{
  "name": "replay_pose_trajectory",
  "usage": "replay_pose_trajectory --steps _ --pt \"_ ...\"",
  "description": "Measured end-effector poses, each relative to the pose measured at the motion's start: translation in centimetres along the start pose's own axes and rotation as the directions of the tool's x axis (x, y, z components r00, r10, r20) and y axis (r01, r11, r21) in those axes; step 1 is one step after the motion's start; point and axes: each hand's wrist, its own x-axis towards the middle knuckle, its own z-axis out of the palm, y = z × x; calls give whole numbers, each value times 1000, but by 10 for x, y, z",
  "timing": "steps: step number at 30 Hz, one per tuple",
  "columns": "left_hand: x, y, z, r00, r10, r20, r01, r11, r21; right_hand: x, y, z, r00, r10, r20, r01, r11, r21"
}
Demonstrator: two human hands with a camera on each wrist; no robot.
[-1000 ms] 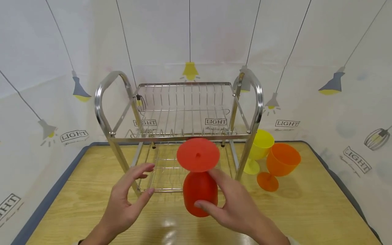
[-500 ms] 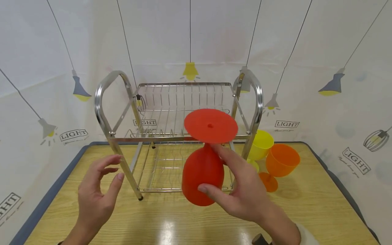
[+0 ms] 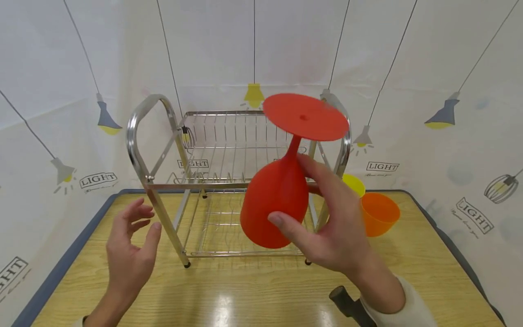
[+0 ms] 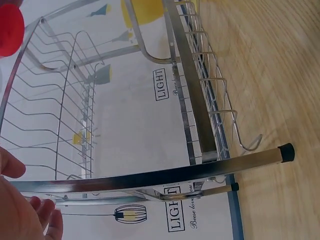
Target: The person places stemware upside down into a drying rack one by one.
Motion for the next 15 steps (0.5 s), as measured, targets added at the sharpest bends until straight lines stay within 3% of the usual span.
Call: replay_pose_trajectory --steps 5,10,15 --pt "1 -2 2 994 -96 53 98 995 -20 20 2 -5 999 21 -39 -22 999 -46" --pt "1 -3 6 990 -125 69 128 991 -32 34 7 -9 998 36 -48 -41 992 -119" --pt "6 -2 7 984 -164 69 165 986 -9 43 10 -11 993 117 -32 -121 976 -183"
